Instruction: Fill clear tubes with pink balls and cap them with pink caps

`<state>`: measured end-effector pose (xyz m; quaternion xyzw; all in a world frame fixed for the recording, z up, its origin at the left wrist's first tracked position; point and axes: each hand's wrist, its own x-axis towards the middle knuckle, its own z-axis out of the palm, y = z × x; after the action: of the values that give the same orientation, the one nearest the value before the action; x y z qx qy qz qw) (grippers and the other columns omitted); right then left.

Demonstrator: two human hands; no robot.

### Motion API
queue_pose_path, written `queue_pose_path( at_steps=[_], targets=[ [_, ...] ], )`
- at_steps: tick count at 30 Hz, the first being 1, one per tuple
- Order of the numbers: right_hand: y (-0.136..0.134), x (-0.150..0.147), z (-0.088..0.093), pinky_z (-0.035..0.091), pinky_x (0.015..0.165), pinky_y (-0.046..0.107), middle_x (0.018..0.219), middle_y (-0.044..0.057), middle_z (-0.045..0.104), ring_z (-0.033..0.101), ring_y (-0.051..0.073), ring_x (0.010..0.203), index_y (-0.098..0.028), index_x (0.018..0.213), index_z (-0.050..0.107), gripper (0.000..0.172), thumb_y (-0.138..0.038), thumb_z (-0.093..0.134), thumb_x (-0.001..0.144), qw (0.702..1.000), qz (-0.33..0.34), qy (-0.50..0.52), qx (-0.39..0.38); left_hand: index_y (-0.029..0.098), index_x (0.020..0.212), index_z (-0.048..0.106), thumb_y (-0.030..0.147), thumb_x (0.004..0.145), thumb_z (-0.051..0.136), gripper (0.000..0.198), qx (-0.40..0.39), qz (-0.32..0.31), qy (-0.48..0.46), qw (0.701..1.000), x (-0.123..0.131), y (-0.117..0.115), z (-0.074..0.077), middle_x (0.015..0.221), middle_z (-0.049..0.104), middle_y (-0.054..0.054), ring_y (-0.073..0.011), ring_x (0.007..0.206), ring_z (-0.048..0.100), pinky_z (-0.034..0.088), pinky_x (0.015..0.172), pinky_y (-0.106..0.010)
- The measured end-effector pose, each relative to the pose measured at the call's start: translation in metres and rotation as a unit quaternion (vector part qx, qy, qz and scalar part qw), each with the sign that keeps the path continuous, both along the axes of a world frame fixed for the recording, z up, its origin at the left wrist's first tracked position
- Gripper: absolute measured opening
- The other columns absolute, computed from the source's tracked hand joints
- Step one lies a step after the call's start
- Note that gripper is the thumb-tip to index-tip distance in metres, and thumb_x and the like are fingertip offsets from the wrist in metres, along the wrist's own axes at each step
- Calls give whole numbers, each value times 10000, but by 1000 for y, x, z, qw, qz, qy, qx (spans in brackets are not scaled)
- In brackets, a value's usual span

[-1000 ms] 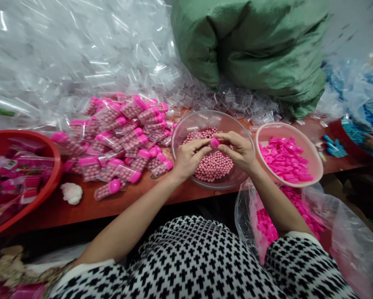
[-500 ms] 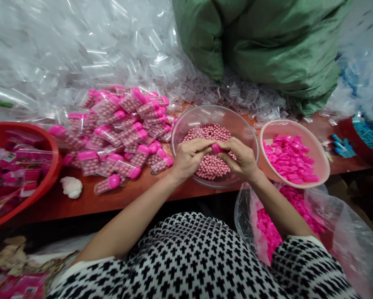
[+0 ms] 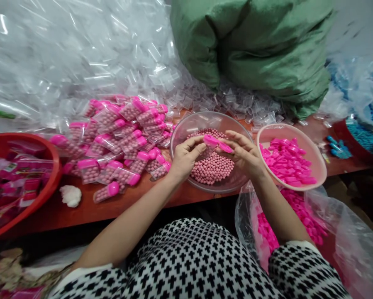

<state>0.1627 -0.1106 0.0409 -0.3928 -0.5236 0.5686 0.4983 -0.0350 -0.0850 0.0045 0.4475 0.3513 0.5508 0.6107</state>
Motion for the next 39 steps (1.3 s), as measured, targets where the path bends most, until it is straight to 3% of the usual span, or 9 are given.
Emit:
queue_pose_path(
  at_steps=[3, 8, 13, 16, 20, 29, 34, 36, 39],
  targets=[
    [-7, 10, -3, 606, 947, 488, 1025, 35, 776, 766, 207, 819, -265, 1079, 710, 491, -467, 900, 674, 999, -15, 5, -31, 187, 1056, 790, 488, 713, 863, 462, -18, -11, -19, 1000, 0, 0, -2, 1105, 785, -89, -246, 977, 735, 623, 828, -363],
    [3, 12, -7, 653, 731, 332, 743, -21, 708, 686, 132, 639, -231, 869, 727, 419, -524, 915, 635, 997, -67, 20, -26, 195, 1023, 813, 452, 773, 821, 359, 60, -13, 55, 997, -1, -5, 0, 1084, 796, -86, -251, 1014, 733, 589, 944, -384],
    [12, -1, 1, 666, 780, 369, 1000, 50, 752, 722, 196, 906, -209, 931, 730, 481, -586, 866, 664, 992, 44, 15, -116, 232, 977, 822, 413, 828, 758, 243, 142, -32, 115, 983, -1, -6, 3, 1064, 801, -68, -254, 1041, 727, 551, 1013, -403],
    [11, -10, 4, 663, 817, 419, 912, 47, 761, 728, 205, 861, -195, 891, 727, 432, -569, 832, 702, 975, 103, 26, -194, 232, 963, 822, 383, 833, 748, 213, 172, -21, 128, 977, -1, -5, 2, 1071, 798, -71, -257, 1089, 710, 514, 1061, -408],
    [10, -18, 2, 648, 851, 456, 823, 32, 759, 724, 213, 826, -202, 821, 715, 352, -509, 823, 686, 963, 109, 59, -241, 234, 955, 820, 343, 841, 730, 181, 178, -25, 123, 976, -2, -5, 1, 1073, 797, -66, -252, 1084, 712, 523, 1045, -403],
    [7, -39, -12, 642, 797, 409, 719, -9, 726, 679, 188, 732, -225, 733, 643, 311, -444, 834, 622, 970, -13, 102, -220, 211, 962, 816, 268, 830, 696, 188, 148, -5, 114, 982, 2, -7, -1, 1017, 800, -58, -236, 1006, 729, 550, 976, -364],
    [17, -33, -5, 646, 842, 435, 886, 50, 762, 723, 226, 930, -216, 906, 687, 508, -662, 802, 692, 970, 79, 66, -219, 191, 1025, 810, 306, 847, 715, 232, 115, 12, 91, 989, -4, -7, 6, 1093, 796, -63, -250, 1067, 725, 548, 1014, -387],
    [29, -20, 2, 657, 807, 414, 991, 69, 762, 726, 226, 973, -218, 1008, 684, 623, -747, 765, 689, 976, 102, 35, -190, 203, 1061, 802, 355, 858, 737, 262, 114, 39, 91, 989, -18, -2, 15, 1115, 793, -47, -248, 1069, 723, 561, 1002, -403],
    [53, 5, 5, 645, 744, 313, 1036, 46, 752, 719, 170, 906, -229, 1076, 678, 634, -662, 852, 647, 991, 30, -46, -119, 260, 1082, 790, 416, 864, 771, 270, 128, 144, 119, 974, -64, 19, 23, 1094, 795, 33, -222, 1030, 717, 569, 970, -410]
  ],
)
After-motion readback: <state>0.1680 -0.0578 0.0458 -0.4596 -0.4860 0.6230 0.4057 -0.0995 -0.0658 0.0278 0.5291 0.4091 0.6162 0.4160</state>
